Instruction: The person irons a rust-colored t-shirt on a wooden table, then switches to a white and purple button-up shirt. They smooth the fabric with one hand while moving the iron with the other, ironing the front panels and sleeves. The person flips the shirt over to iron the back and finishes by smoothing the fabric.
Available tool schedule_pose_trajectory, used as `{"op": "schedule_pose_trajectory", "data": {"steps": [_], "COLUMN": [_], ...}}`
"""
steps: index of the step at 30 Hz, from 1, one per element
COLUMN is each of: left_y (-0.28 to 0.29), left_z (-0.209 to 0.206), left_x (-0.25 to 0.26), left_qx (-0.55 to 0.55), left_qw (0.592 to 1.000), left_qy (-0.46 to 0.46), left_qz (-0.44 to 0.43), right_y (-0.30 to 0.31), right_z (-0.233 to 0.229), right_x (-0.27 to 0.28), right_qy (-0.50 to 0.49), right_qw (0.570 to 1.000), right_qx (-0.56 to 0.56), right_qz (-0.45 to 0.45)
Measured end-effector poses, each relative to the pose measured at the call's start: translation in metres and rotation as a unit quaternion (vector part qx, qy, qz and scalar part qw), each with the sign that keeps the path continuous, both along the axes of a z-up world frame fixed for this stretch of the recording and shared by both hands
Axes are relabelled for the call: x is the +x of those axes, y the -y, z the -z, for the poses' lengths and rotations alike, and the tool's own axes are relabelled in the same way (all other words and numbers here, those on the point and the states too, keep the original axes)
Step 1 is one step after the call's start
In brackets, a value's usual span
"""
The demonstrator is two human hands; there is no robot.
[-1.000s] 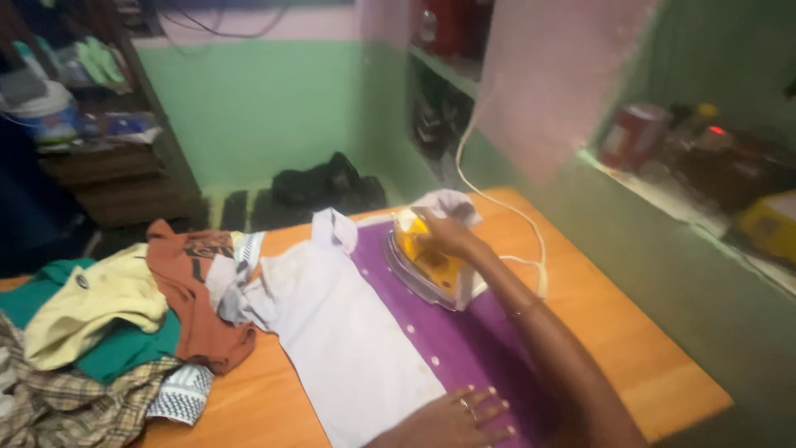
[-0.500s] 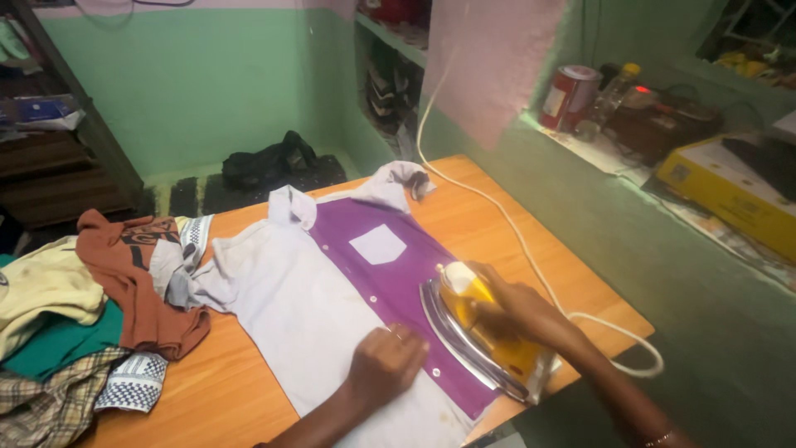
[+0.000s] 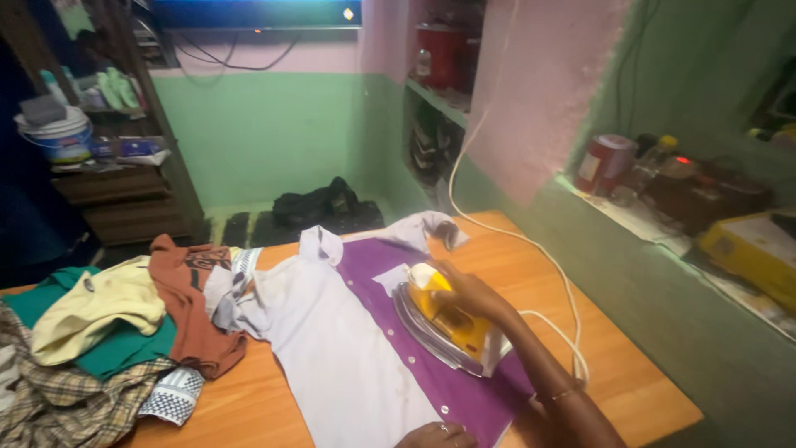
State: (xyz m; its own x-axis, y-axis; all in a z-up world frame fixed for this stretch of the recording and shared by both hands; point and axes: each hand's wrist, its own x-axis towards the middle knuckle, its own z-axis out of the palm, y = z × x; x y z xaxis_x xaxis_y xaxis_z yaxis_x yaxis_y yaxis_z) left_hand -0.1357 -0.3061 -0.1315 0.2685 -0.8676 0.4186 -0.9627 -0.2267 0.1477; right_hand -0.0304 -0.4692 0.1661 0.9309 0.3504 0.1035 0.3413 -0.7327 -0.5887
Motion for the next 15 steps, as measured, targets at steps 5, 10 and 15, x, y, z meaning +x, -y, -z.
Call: {"op": "schedule_pose_trajectory", "data": {"steps": [5, 10, 15], "left_y": [-0.014, -0.027, -0.04], "left_z": [-0.021, -0.054, -0.118], "left_x": [0.0, -0.016, -0.044], "left_qx": [-0.032, -0.042, -0.046], "left_qw": [0.999, 0.993, 0.994], "left_qy": [0.017, 0.104, 0.094], "left_qz": [-0.013, 0.02, 0.021], "right_y": [-0.024, -0.025, 0.017], "right_z": [-0.001, -0.02, -0.008], "right_x": [0.013, -0.041, -0.082], "right_qy": [0.017, -0.13, -0.049], "right_qw": [1.0, 0.985, 0.981], "right_qx": [-0.021, 0.004, -0.066], "right_qz": [0.0, 0.112, 0.174]}}
